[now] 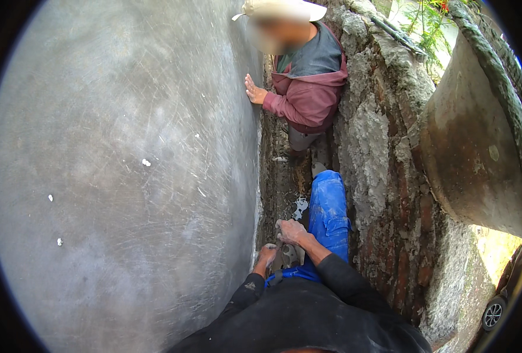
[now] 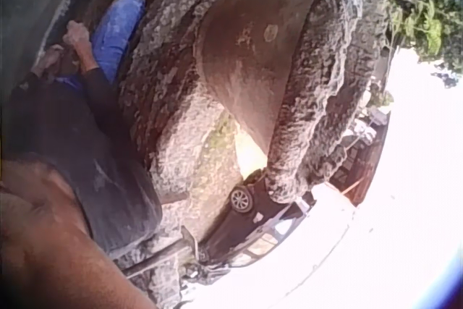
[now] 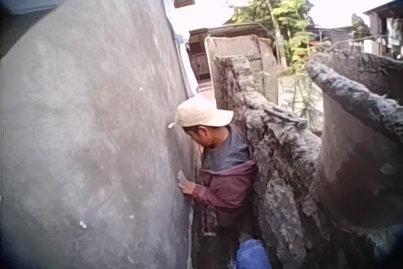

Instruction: Apply plaster mix or cement to finish a brick wall in a narrow gap.

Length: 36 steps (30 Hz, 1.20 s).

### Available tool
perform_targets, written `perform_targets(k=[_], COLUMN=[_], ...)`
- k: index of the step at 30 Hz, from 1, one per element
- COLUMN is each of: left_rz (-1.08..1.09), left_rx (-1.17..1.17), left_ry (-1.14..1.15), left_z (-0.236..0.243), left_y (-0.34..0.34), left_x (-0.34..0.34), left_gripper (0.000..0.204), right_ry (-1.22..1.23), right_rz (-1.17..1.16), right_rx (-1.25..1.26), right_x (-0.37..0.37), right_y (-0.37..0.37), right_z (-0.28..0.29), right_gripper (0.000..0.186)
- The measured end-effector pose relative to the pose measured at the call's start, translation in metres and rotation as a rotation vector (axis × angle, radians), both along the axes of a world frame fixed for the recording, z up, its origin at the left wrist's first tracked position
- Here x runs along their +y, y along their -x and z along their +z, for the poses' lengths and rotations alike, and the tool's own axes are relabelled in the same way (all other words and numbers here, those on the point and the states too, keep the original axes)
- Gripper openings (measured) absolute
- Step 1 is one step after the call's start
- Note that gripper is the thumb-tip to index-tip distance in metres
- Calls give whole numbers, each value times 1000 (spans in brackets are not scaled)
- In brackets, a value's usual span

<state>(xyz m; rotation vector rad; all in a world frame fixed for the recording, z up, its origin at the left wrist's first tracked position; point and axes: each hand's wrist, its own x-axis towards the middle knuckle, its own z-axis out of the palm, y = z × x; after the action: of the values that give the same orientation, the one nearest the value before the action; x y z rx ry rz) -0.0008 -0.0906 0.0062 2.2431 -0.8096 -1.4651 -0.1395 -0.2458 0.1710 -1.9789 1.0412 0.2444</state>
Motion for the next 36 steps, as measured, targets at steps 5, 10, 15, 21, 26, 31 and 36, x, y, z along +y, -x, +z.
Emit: perform_targets(k=[5, 10, 15, 21, 26, 31, 36], left_rz=[-29, 35, 14, 555, 522, -62, -440], left_rx=[-224, 189, 227, 394, 343, 837, 990], left_ry=[-17, 55, -39, -6, 635, 1106, 1247], left_z=[-18, -64, -51, 57, 225, 487, 602], left_y=[1, -15, -12, 40, 33, 110, 160], left_x=[-7, 8, 5, -72, -225, -247, -220], left_gripper=[24, 28, 28, 21, 27, 42, 64], right_ry=[-16, 3, 29, 20, 73, 34, -51], right_rz=[-43, -15, 17, 10, -432, -782, -183], right_rx=[7, -12, -63, 0, -294, -443, -57], right_x=[-2, -2, 6, 12, 2, -13, 18], right_y=[8, -2, -3, 16, 6, 11, 4], right_z=[-11, 3, -8, -48, 38, 17, -10], right_gripper=[40, 38, 34, 36, 47, 48, 47])
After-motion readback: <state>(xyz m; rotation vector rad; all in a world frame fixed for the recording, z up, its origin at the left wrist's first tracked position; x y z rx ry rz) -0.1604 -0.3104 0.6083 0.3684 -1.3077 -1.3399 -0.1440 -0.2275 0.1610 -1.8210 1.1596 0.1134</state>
